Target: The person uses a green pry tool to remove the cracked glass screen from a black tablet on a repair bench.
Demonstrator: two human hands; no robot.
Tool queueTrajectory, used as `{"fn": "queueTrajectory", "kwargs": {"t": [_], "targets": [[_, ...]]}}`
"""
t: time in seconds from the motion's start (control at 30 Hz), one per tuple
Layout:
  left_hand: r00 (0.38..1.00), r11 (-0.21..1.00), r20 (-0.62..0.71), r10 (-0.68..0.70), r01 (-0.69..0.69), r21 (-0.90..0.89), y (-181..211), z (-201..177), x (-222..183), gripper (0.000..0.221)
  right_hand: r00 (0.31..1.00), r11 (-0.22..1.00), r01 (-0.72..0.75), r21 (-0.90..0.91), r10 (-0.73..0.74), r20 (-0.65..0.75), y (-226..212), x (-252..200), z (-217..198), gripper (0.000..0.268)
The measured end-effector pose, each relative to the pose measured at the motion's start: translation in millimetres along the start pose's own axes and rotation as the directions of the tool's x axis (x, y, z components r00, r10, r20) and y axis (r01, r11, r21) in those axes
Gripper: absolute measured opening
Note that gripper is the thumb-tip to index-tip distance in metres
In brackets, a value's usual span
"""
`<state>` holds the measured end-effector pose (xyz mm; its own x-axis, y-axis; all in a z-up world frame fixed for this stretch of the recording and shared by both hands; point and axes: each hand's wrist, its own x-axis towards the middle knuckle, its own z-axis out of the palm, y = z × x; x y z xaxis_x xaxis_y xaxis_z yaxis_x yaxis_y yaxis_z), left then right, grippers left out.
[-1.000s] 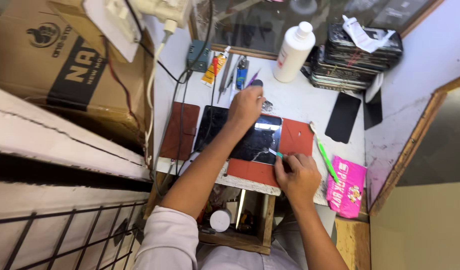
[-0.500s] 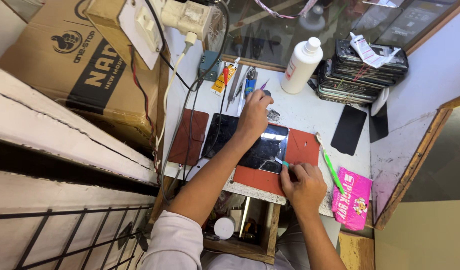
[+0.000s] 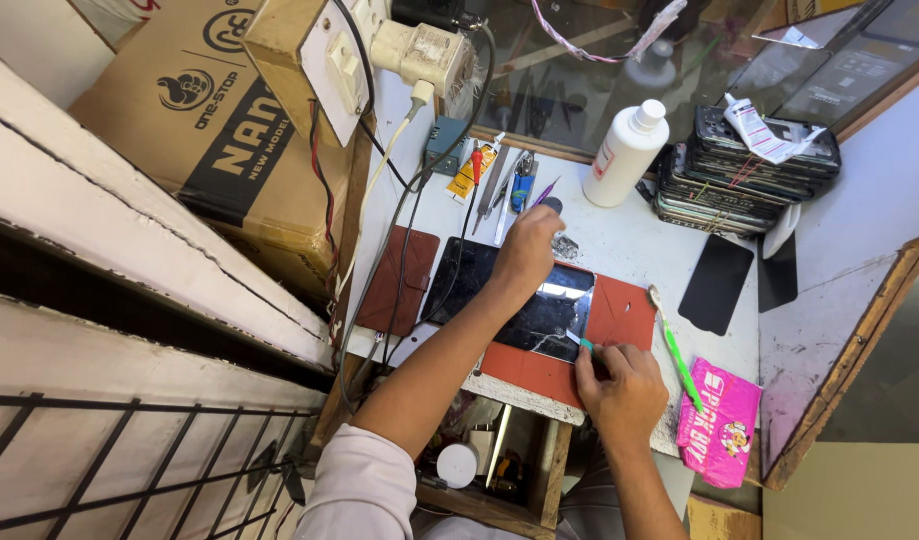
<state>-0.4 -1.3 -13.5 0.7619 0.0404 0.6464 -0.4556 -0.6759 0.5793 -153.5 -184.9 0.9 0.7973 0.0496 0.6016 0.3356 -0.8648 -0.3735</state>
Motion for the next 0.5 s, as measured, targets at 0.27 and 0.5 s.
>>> {"fn": "queueTrajectory", "kwargs": {"t": [0.27, 0.5], "targets": [[0.956, 0.963, 0.115, -0.269, 0.265, 0.046, 21.7, -13.1, 9.4, 0.032, 1.0, 1.0, -0.016, -0.006, 0.016, 0.012, 0.9, 0.0, 1.4, 0.019], [0.949, 0.938, 0.122, -0.291, 0.257, 0.232, 32.0, -19.2, 4.3, 0.053, 1.0, 1.0, -0.013, -0.003, 0.013, 0.008, 0.6, -0.4, 0.5, 0.018]]}}
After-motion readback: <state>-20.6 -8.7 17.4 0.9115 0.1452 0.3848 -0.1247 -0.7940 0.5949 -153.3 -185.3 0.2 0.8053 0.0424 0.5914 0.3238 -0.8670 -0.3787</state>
